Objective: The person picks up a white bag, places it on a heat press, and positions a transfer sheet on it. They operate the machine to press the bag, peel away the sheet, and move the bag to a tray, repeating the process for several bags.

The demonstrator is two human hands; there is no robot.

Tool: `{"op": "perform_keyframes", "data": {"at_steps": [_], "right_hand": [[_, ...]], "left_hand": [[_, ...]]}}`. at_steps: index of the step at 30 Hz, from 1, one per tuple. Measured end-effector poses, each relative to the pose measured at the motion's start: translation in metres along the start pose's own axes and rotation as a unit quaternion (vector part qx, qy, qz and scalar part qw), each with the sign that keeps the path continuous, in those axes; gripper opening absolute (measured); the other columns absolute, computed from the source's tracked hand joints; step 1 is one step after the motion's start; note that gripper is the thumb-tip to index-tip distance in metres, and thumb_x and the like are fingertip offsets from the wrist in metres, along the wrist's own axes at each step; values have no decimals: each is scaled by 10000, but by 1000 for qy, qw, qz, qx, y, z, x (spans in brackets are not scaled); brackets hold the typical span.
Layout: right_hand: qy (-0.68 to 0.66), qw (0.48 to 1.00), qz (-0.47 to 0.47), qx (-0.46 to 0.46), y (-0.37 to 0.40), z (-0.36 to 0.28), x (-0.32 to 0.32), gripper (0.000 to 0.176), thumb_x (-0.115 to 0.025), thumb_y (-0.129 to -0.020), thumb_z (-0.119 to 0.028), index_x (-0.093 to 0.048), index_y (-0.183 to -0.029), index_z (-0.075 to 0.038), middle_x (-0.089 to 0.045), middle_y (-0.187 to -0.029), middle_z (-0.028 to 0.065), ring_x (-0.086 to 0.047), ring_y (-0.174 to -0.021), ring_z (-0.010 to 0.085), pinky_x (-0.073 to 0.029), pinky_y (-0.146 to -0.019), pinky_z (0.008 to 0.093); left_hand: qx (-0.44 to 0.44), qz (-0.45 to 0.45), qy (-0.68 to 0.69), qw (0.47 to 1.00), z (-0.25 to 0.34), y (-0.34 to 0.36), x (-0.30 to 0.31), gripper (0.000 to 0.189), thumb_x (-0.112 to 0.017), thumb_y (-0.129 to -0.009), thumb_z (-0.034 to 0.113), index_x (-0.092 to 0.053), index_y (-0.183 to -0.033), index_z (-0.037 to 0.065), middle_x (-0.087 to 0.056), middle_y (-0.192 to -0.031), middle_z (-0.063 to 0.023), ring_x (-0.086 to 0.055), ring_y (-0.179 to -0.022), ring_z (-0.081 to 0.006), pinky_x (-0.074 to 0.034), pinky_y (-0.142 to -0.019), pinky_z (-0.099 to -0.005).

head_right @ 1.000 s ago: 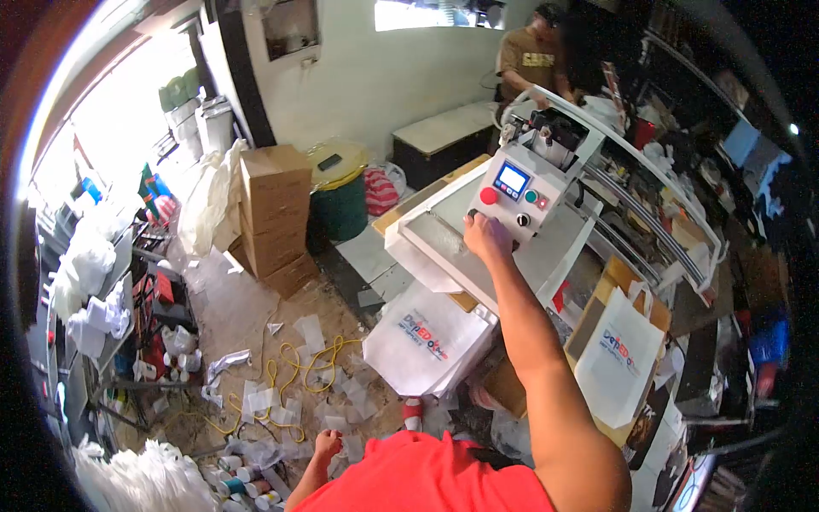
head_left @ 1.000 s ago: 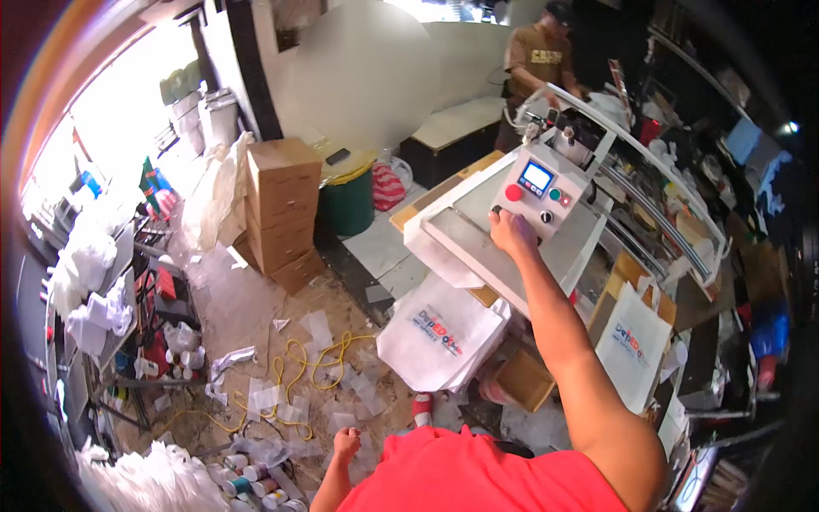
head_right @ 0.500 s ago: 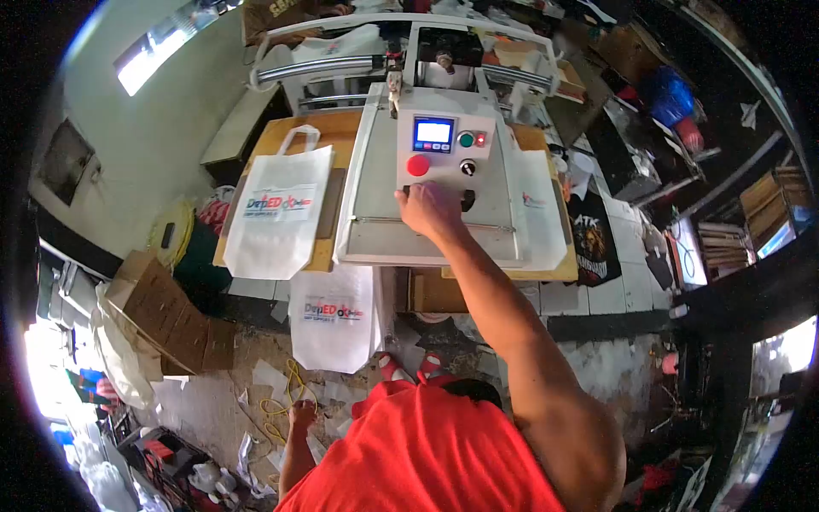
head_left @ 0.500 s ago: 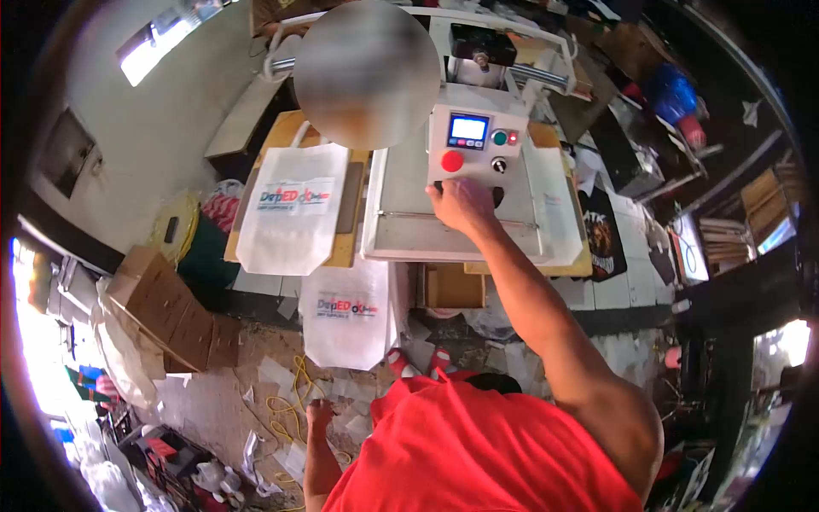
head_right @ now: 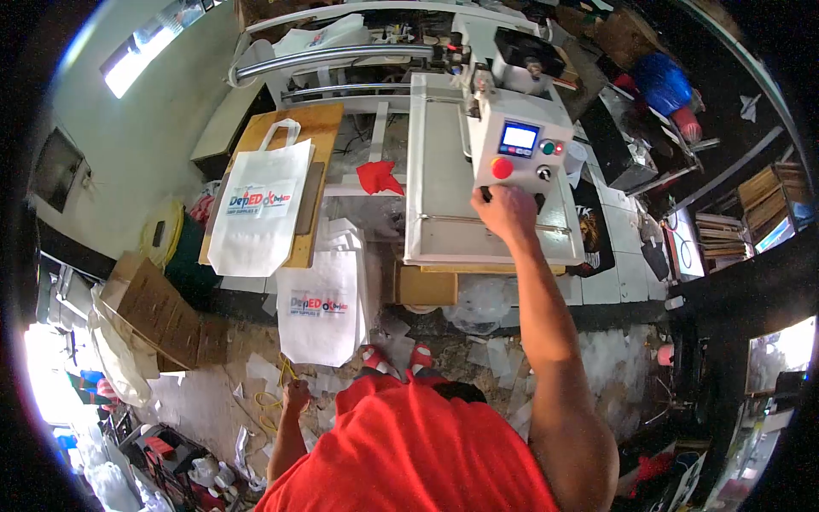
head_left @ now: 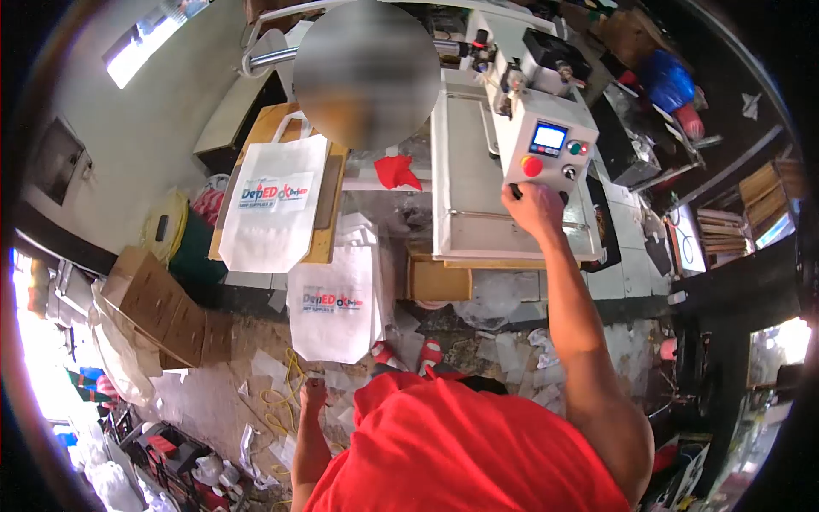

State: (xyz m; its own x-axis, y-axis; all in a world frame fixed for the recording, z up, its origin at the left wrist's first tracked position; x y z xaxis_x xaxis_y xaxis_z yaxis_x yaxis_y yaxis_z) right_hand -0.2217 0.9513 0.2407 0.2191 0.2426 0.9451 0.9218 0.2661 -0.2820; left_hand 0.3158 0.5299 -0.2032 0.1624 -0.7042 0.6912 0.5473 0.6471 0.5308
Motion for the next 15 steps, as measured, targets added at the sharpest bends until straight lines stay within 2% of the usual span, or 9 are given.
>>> {"op": "perform_keyframes", "data": {"at_steps": [2, 3, 5, 6, 7, 10, 11, 13, 15], "right_hand": [[-3, 999, 33, 8, 0, 13, -1, 407, -623, -823, -461, -708, -725, -75, -668, -696, 176, -665, -691, 372, -523, -655, 473], [-2, 998, 63, 16, 1, 20, -1, 409, -636, -815, -456, -700, -689, -72, -658, -667, 174, -660, -668, 376, -519, -644, 472], [1, 998, 57, 8, -2, 33, -7, 413, -636, -825, -433, -643, -674, -49, -643, -694, 195, -640, -694, 402, -493, -634, 487], [-2, 1000, 28, -3, 0, 28, 1, 402, -645, -823, -419, -632, -678, -45, -641, -698, 200, -642, -696, 397, -495, -636, 480], [-14, 999, 45, -7, -3, 37, -7, 390, -643, -826, -417, -642, -702, -48, -645, -704, 196, -643, -691, 392, -501, -646, 474], [-4, 996, 89, -26, 1, 36, -4, 339, -710, -794, -369, -654, -742, -38, -670, -723, 163, -658, -715, 374, -502, -668, 463], [-2, 996, 78, -52, 3, 31, -2, 323, -716, -799, -345, -645, -748, -34, -668, -728, 161, -649, -704, 376, -498, -665, 460], [49, 981, 189, -5, 17, 13, 3, 263, -741, -782, -313, -628, -769, -75, -649, -739, 126, -619, -732, 364, -474, -673, 476], [68, 952, 297, -28, 39, -36, 19, 232, -721, -806, -233, -600, -890, -53, -637, -887, 121, -609, -832, 365, -468, -713, 474]], "left_hand": [[-24, 18, 21, 999, -1, -16, 11, 363, -557, -846, 374, -676, -881, 32, -681, -853, -241, -670, -866, -417, -526, -740, -496], [-106, 70, 64, 990, 10, -15, 23, 219, -584, -868, 232, -630, -832, 21, -633, -654, -95, -608, -553, -188, -483, -520, -382], [-33, 89, 4, 995, 43, -8, 62, 325, -549, -862, 345, -672, -854, 44, -675, -834, -222, -662, -846, -421, -516, -729, -495], [-62, 88, 11, 994, 104, 22, 100, 304, -531, -879, 317, -664, -863, 45, -673, -838, -223, -653, -852, -430, -509, -732, -505], [-116, 126, -6, 985, 97, 3, 108, 297, -516, -891, 299, -651, -862, 35, -667, -841, -230, -644, -844, -436, -497, -731, -508], [-136, 156, 26, 978, 135, -15, 168, 289, -517, -894, 271, -608, -864, -2, -633, -856, -252, -626, -842, -421, -487, -725, -470], [-140, 170, 27, 975, 144, -25, 188, 230, -533, -893, 229, -617, -875, 15, -640, -844, -227, -628, -818, -403, -491, -719, -451], [-251, 239, 60, 936, 172, -39, 235, 176, -554, -890, 188, -624, -893, 27, -649, -853, -198, -629, -815, -383, -492, -723, -441], [-246, 249, 91, 932, 186, -74, 275, 161, -570, -888, 173, -612, -923, 22, -643, -880, -177, -619, -852, -365, -489, -761, -424]]}}
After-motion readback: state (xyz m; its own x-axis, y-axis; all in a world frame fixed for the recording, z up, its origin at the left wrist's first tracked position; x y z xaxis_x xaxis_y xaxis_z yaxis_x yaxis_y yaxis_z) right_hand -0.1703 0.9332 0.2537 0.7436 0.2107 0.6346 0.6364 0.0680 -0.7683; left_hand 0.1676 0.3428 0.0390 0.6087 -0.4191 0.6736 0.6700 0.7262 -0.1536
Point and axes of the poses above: each hand's wrist, its own y-axis away from the middle knuckle, its own x-axis out of the back of the hand, z = x × y, the point moved 6 cm from there along -y, towards the middle knuckle
